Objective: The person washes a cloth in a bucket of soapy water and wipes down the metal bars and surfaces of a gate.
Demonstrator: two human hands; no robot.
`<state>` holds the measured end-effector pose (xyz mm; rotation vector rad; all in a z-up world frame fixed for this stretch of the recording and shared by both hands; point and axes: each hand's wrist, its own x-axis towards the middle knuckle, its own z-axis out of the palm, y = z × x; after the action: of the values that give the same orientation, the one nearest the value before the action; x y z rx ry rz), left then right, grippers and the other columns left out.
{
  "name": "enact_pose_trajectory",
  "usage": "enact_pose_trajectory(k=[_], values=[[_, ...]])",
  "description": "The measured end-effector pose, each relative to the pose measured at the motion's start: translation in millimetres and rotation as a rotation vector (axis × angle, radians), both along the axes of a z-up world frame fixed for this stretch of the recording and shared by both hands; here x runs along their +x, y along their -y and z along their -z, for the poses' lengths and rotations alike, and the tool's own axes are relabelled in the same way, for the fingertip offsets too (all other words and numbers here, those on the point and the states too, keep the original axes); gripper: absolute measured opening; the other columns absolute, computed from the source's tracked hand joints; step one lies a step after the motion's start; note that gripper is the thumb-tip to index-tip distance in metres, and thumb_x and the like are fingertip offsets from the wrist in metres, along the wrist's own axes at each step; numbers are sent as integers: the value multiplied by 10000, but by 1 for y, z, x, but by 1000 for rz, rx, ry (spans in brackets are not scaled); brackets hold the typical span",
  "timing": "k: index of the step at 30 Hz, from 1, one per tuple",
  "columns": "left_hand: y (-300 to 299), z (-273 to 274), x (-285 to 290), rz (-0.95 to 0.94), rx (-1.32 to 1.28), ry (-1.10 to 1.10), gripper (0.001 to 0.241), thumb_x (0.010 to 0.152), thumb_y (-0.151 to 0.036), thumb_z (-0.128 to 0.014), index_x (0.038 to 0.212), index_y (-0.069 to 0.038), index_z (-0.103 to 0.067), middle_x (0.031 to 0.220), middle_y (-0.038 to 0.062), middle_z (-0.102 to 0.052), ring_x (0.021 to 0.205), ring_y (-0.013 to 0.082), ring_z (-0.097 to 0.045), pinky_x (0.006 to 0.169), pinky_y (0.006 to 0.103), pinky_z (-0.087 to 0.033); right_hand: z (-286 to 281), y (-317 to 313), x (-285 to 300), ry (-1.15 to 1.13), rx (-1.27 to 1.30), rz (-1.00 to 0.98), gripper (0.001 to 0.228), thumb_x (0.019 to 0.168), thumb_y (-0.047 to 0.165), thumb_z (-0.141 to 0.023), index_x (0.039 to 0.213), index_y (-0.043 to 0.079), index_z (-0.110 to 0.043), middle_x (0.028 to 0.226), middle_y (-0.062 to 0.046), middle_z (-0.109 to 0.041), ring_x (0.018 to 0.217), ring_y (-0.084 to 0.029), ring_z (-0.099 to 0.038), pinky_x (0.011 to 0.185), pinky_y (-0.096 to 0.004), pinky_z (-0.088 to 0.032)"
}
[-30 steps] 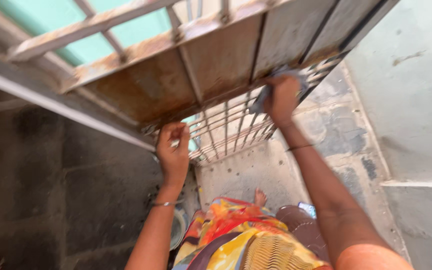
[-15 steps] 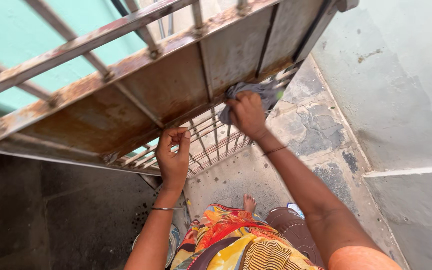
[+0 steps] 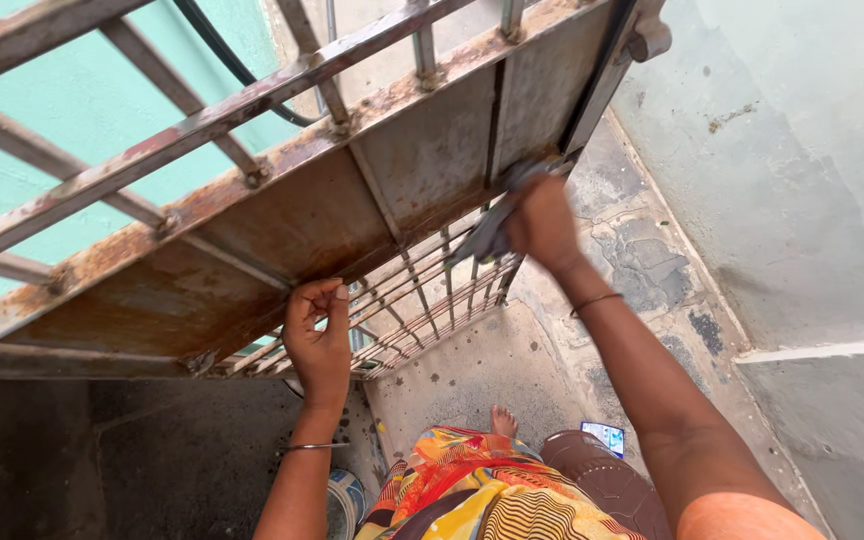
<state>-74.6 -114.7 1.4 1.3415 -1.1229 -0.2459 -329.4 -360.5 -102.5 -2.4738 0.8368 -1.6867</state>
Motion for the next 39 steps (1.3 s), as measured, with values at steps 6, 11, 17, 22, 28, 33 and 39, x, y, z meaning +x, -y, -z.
enact_pose_trajectory(k=[6,11,17,22,28,33,39], values=[[16,3,-18,12,33,38,93,1010,-108,-699,1073,-44,-674,929,-22,-628,855,65,-582,804,232,-510,-6,-12,14,78,35,151,244,824,88,-689,1058,63,-626,1101,-194,-548,1121,-383,-518,1002,-488,-398],[33,-4,-36,89,25,112,84,1027,-103,-695,1081,-41,-679,931,-13,-631,884,81,-583,866,251,-509,-10,12,-16,-421,260,144,210,886,124,-684,1083,57,-652,1097,-145,-573,1051,-316,-535,961,-472,-410],[45,-6,-53,107,51,64,86,1006,-111,-693,1064,-51,-674,922,-11,-648,845,71,-590,793,239,-507,-12,-9,16,161,64,306,285,815,23,-662,1093,81,-645,1143,-166,-531,1169,-373,-518,1066,-523,-392],[55,-1,-56,97,41,89,111,1004,-113,-697,1085,-41,-675,913,-5,-651,842,73,-600,781,246,-519,-23,-3,-19,42,20,82,336,844,-41,-651,1168,50,-659,1147,-158,-537,1170,-381,-533,1036,-491,-415],[44,9,-62,122,36,64,82,1006,-71,-708,1066,-24,-675,900,-7,-627,840,75,-559,784,246,-496,-15,-50,22,358,256,-167,257,867,-78,-595,1076,60,-651,1088,-127,-567,1171,-349,-568,1042,-435,-450],[17,22,-46,52,34,17,79,1016,-59,-699,1074,-24,-659,899,-22,-603,833,57,-538,788,235,-485,-2,-63,16,929,976,-836,204,944,-44,-574,1092,78,-642,1108,-61,-617,1020,-196,-588,937,-366,-479],[-44,88,-6,-108,136,-166,105,1018,-69,-677,1119,-41,-671,929,-26,-632,756,49,-515,704,228,-452,3,-97,53,1293,1574,-1311,130,989,34,-576,1105,78,-616,1131,-77,-677,1064,-246,-669,1039,-387,-538]])
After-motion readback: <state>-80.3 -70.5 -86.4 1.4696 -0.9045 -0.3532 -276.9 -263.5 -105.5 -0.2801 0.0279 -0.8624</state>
